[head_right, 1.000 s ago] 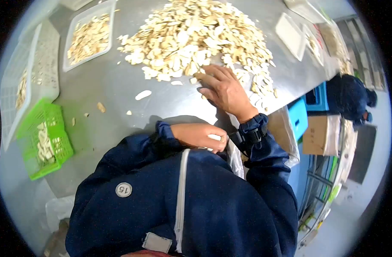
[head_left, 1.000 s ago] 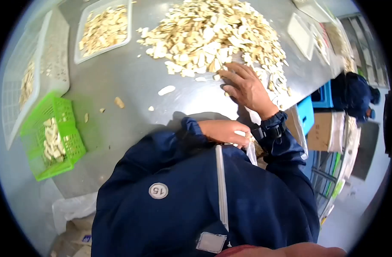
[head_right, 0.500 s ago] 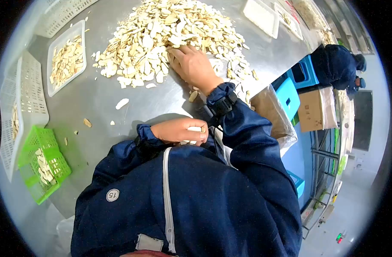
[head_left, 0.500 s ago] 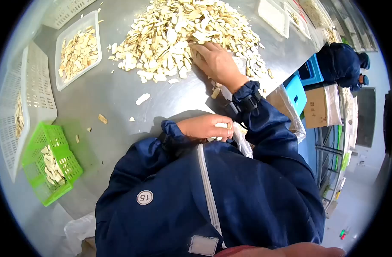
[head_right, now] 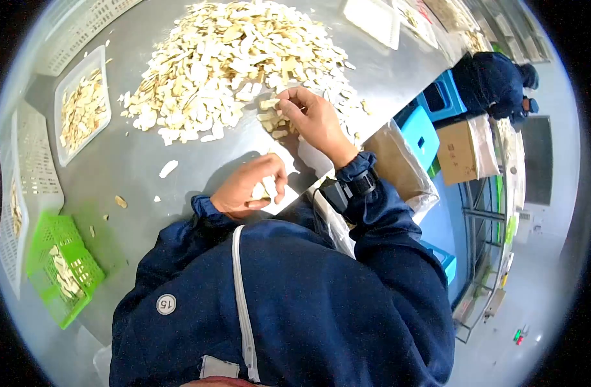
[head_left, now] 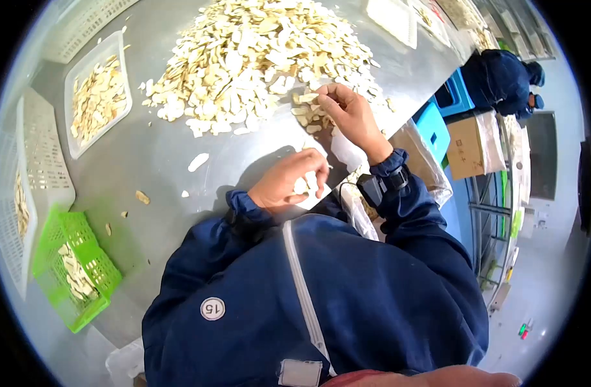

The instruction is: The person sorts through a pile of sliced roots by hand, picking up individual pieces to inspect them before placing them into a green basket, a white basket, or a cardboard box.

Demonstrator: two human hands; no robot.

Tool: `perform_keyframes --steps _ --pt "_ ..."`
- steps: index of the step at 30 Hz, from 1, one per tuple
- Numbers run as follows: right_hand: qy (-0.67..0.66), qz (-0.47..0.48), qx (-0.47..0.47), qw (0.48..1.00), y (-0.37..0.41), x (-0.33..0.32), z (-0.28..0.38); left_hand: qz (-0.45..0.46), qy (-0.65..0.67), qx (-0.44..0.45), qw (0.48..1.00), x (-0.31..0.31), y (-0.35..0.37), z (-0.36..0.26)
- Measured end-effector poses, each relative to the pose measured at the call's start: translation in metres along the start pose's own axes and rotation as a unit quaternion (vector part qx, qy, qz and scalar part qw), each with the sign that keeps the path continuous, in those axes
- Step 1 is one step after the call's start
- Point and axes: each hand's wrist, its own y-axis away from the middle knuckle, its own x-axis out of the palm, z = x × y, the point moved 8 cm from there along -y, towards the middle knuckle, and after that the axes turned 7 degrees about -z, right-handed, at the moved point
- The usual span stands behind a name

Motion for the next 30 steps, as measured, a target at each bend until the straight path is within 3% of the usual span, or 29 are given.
perform_keyframes --steps 2,3,4,7,12,14,15,18,21,24,28,30 --pt "-0.09 0.033 0.02 0.995 0.012 -0.005 0.0 -0.034 0.101 0.015 0.994 -0.011 -0.004 0.008" --pt "-0.166 0.097 0.028 0.981 0.023 -0.004 -0.001 -0.048 0.158 0.013 0.986 -0.013 -0.004 0.006" --pt "-0.202 0.137 0.024 0.97 0.035 -0.004 0.002 -0.065 0.281 -0.063 0.955 -0.013 -0.003 0.014" --pt "0.041 0.048 -0.136 0.989 0.053 -0.026 0.018 -0.098 0.266 -0.062 0.957 -0.011 -0.002 0.009" --pt "0.149 0.025 -0.144 0.978 0.064 -0.038 -0.019 -0.044 0.205 -0.066 0.976 -0.011 -0.001 0.019" --pt "0.133 -0.05 -0.042 0.989 0.052 -0.056 -0.042 -0.027 0.157 -0.067 0.985 -0.004 0.001 0.011" --pt "0.181 -0.075 -0.089 0.977 0.047 -0.058 -0.025 -0.011 0.143 -0.068 0.987 0.001 0.002 0.008" --pt "0.165 -0.065 -0.235 0.956 0.038 -0.018 0.013 0.037 0.108 -0.089 0.989 0.012 0.006 0.007" --pt "0.159 0.007 -0.365 0.917 0.044 0.034 0.058 0.066 0.07 -0.136 0.986 0.018 0.012 0.011" --pt "0.203 0.001 -0.379 0.903 0.04 0.044 0.041 0.077 0.041 -0.147 0.985 0.023 0.015 0.01" --pt "0.268 -0.051 -0.335 0.902 0.022 0.009 0.03 0.097 0.031 -0.133 0.986 0.025 0.014 0.009" --pt "0.211 0.012 -0.306 0.928 0.02 0.017 0.044 0.095 0.016 -0.12 0.988 0.027 0.014 0.011"
